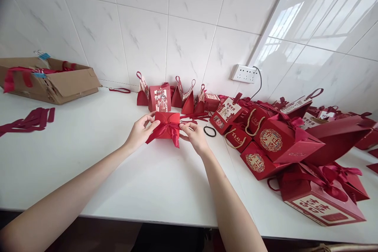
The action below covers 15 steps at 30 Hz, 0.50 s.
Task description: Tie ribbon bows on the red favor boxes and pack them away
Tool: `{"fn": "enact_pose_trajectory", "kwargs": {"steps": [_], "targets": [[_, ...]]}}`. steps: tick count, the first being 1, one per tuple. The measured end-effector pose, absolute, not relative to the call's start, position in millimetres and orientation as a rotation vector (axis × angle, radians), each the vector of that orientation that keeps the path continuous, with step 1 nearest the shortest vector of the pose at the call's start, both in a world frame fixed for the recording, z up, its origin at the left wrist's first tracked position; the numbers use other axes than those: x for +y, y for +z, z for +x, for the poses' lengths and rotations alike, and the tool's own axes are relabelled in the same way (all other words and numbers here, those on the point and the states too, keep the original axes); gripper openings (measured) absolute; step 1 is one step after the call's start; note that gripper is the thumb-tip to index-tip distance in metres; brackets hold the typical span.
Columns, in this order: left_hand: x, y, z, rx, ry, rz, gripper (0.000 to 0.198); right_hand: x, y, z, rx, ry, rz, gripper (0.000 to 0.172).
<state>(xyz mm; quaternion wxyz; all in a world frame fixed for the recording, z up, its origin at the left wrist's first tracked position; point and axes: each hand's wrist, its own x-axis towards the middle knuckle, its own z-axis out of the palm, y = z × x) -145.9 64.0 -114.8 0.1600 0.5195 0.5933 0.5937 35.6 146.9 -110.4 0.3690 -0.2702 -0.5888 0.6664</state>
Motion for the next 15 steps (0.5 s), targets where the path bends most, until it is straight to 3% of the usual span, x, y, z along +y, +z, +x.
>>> {"fn": "enact_pose_trajectory", "kwargs": {"steps": [12, 15], "targets": [[61.3, -120.6, -144.9, 1.675, 1.918, 1.801, 0.015, 142.1, -106.9, 34.8, -1.546, 1.655, -0.759, 0.044], [62.3, -121.8, -147.2, 1.724, 1.914, 1.767, 0.021, 141.1, -107.0, 34.4, -1.557, 1.635, -0.77, 0.044]]}}
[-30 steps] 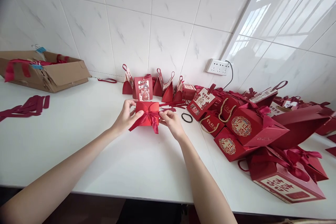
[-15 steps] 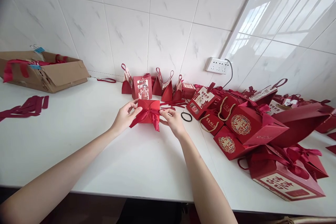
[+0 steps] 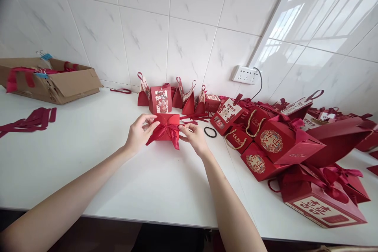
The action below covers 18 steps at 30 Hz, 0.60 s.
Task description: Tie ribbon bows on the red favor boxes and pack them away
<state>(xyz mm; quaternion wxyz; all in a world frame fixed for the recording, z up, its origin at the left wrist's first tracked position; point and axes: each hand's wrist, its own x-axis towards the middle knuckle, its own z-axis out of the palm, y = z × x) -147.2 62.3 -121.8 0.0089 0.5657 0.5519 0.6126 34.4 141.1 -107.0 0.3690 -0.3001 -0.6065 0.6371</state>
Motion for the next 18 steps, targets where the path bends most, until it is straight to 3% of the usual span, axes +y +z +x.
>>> {"fn": "enact_pose_trajectory", "kwargs": {"steps": [18], "targets": [[58.8, -111.7, -145.0, 1.692, 1.839, 1.632, 0.018, 139.2, -108.5, 31.9, -1.57, 1.541, -0.727, 0.042]]}}
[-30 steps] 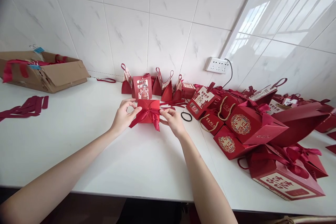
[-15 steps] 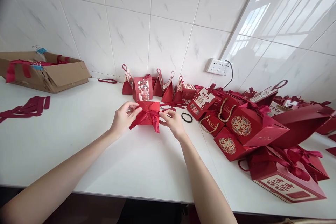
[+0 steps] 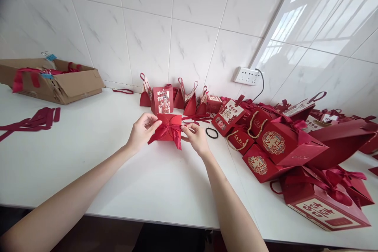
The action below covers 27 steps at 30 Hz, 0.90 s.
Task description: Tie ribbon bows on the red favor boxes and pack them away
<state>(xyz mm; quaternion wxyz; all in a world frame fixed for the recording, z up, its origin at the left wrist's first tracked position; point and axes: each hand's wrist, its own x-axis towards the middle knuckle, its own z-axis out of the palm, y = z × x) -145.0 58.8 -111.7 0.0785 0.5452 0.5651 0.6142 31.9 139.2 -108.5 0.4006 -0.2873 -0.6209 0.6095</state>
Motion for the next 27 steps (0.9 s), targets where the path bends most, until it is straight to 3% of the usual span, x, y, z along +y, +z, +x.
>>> {"fn": "enact_pose_trajectory", "kwargs": {"steps": [10, 27], "targets": [[57.9, -105.3, -145.2, 1.832, 1.598, 1.644, 0.027, 140.0, -108.0, 32.9, -1.557, 1.514, -0.748, 0.042], [57.6, -112.2, -139.3, 1.813, 1.615, 1.563, 0.028, 142.9, -110.1, 33.8, -1.597, 1.546, -0.695, 0.044]]}}
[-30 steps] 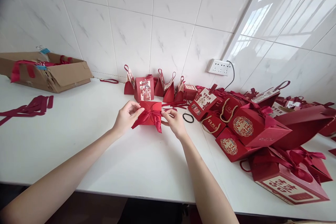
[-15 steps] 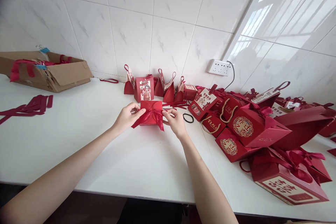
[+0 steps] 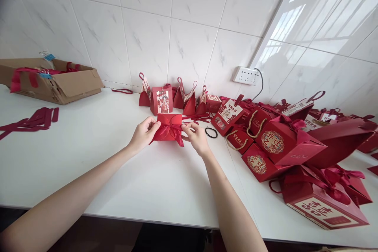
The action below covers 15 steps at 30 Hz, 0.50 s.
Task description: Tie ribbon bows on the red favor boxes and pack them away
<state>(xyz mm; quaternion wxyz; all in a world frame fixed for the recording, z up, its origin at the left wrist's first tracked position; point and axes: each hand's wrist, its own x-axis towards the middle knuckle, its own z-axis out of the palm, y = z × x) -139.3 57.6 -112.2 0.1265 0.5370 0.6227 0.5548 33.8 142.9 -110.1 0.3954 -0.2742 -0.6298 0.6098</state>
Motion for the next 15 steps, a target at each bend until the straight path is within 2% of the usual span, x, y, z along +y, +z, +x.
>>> {"fn": "enact_pose_trajectory", "kwargs": {"steps": [15], "targets": [[59.6, -116.2, -138.2, 1.824, 1.654, 1.564, 0.027, 147.8, -113.9, 35.0, -1.517, 1.686, -0.668, 0.037]]}}
